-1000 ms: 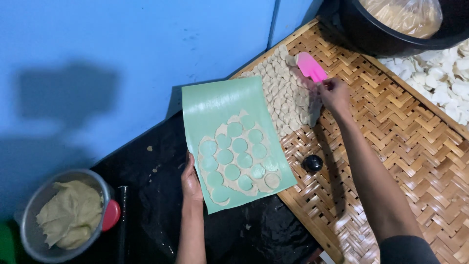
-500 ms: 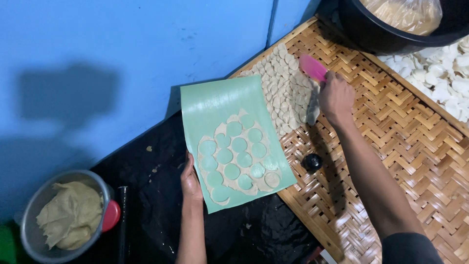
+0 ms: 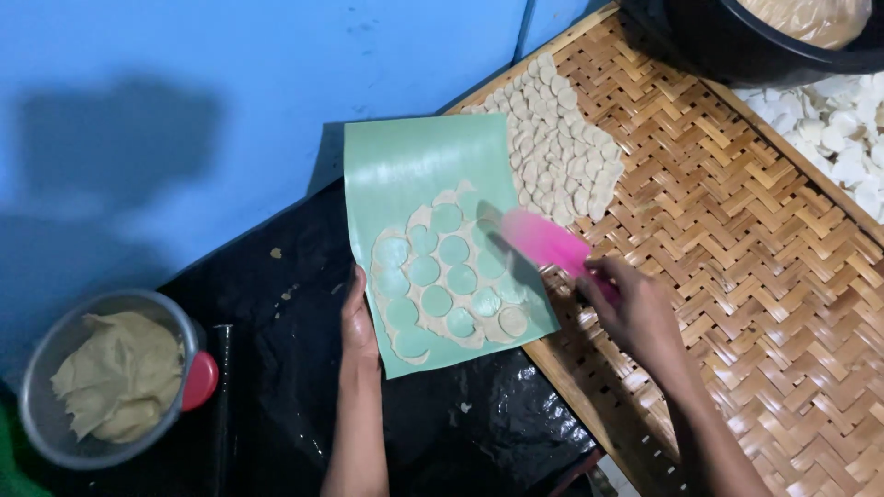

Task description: Manually shaping and rolling dough to prepare traditional crackers.

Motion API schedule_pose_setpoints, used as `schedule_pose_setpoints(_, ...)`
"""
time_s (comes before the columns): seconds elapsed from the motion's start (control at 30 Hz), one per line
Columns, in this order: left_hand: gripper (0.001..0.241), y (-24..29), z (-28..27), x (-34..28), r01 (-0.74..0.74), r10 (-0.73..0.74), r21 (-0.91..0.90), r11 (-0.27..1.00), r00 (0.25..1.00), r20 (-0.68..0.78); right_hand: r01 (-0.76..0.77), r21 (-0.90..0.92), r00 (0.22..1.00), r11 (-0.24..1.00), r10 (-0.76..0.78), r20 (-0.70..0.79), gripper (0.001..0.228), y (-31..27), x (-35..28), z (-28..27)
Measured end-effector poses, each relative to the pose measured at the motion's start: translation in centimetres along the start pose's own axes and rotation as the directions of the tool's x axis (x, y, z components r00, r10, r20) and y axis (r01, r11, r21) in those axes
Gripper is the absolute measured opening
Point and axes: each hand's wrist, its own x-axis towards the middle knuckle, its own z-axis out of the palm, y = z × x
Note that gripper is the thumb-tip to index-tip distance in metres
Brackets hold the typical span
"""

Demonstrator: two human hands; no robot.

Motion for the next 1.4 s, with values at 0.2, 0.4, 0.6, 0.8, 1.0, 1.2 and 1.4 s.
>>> schedule_pose_setpoints(0.2, 0.065, -0.4, -0.2, 0.0, 0.007, -0.005, 0.026, 1.000, 0.997, -0.079, -0.109, -0.087, 0.984, 0.990, 0.120, 0.131, 0.034, -0.6, -5.8, -1.9)
schedule_pose_setpoints(0.4, 0.065, -0.3, 0.6, -0.2, -0.008, 0.008, 0.005, 1.000, 0.999, -0.045, -0.175, -0.148, 0.964, 0.973, 0.200, 0.173, 0.034, 0.7, -7.7, -1.5)
schedule_pose_setpoints(0.6, 0.065, -0.1, 1.2, -0.6, 0.005, -0.005, -0.005, 1.000, 0.999, -0.053, -0.191, -0.128, 0.961, 0.973, 0.212, 0.177, 0.034, 0.8, -7.5, -1.4)
schedule_pose_setpoints(0.8, 0.065, -0.2, 0.7, -0.3, 0.000, 0.000, 0.010, 1.000, 0.999, -0.034, -0.132, -0.099, 0.960, 0.986, 0.152, 0.236, 0.035, 2.4, -6.9, -0.9)
schedule_pose_setpoints(1.0, 0.066, 0.2, 1.9, -0.8, -0.004, 0.008, 0.063, 0.998, 0.997, -0.070, -0.132, -0.067, 0.946, 0.989, 0.146, 0.291, 0.036, 3.5, -6.5, -0.4)
schedule_pose_setpoints(1.2, 0.067, 0.1, 1.5, -0.7, 0.007, 0.000, 0.069, 0.998, 0.994, -0.108, -0.250, 0.208, 0.901, 0.946, 0.149, 0.407, 0.032, 7.0, -6.5, 1.2)
schedule_pose_setpoints(1.4, 0.067, -0.1, 1.1, -0.5, 0.014, -0.010, 0.045, 0.999, 0.995, -0.098, -0.430, 0.433, 0.833, 0.792, 0.163, 0.529, 0.025, 7.8, -6.1, 1.3)
